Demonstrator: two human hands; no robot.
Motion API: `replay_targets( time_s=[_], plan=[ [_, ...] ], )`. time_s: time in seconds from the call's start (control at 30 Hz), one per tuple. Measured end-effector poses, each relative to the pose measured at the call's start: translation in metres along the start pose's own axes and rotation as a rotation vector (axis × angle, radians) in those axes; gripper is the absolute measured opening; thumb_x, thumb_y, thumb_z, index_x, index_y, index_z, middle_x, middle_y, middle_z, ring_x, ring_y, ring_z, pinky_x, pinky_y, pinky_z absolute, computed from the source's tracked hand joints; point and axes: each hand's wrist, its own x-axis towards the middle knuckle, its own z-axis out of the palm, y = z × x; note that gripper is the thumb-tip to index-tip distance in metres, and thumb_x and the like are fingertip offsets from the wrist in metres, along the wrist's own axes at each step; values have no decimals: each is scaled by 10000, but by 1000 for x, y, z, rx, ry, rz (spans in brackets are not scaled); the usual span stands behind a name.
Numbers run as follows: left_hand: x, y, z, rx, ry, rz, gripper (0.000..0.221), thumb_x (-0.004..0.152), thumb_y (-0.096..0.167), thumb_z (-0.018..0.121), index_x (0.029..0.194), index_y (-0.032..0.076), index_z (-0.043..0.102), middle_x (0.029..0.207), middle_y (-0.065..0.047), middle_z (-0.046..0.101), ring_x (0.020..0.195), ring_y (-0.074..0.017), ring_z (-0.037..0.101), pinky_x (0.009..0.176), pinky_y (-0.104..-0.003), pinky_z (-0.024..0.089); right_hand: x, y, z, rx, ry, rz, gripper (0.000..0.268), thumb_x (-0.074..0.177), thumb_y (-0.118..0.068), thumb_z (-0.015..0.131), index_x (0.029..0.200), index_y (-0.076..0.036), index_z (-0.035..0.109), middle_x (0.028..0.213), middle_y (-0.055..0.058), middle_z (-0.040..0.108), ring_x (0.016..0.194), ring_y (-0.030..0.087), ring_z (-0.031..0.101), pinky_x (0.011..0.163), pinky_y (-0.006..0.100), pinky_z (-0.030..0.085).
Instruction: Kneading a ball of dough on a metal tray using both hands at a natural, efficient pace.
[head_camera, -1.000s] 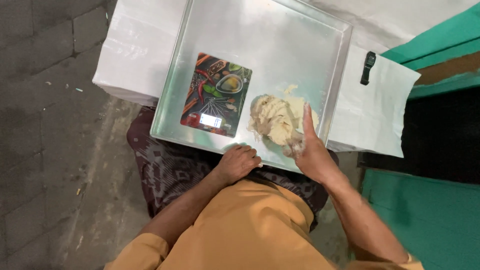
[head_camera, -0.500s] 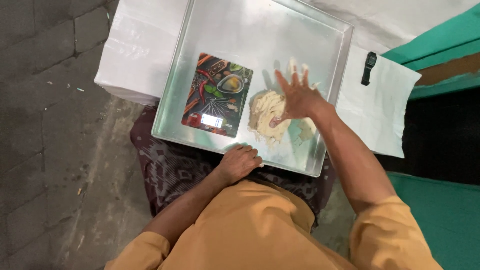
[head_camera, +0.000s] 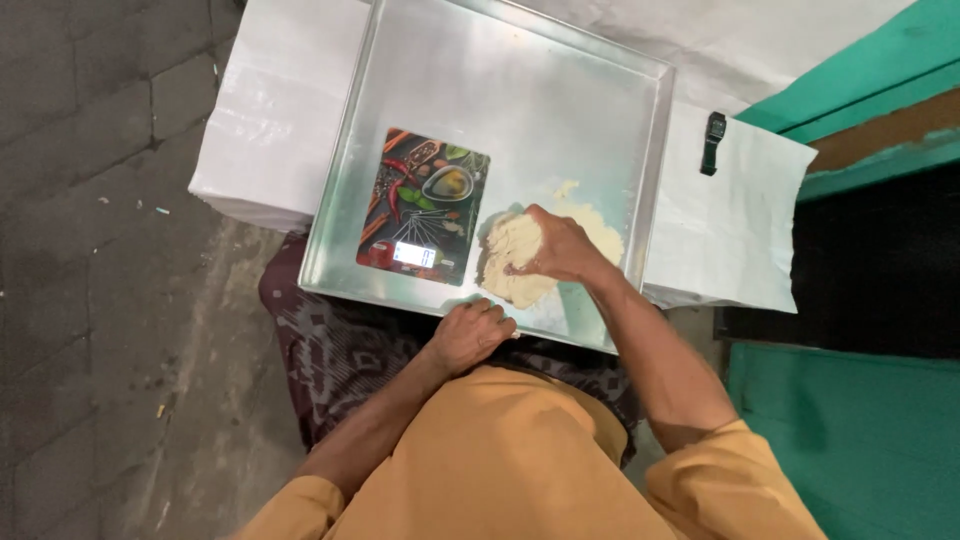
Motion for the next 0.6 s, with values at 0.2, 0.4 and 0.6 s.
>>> replay_targets(
  time_s=[0.2,0.4,0.6],
  plan=[
    [-4,-1,2,11,-59,-39,218,949,337,620,761,232,587,734,-16,632,763,-233,657,512,-342,509,-31,2,24,258,181,406,841,532,-660,908,1238,-345,577,1147,123,720,1139,348,685,962,473,573],
    [-4,2,-2,8,-17,-58,294,949,260,640,682,192,538,672,-8,574,648,-219,596,460,-307,448,-67,82,78,1398,430,726,654,749,-294,923,1311,-144,625,1100,184,748,887,331,761,725,541,625],
    [1,0,-7,-34,-34,-26,292,929,274,685,685,187,550,638,-28,533,596,-228,568,441,-329,417,-151,28,-23,1379,611,640,704,870,-534,776,1427,-156,568,1255,114,677,998,258,707,803,399,608]
  ],
)
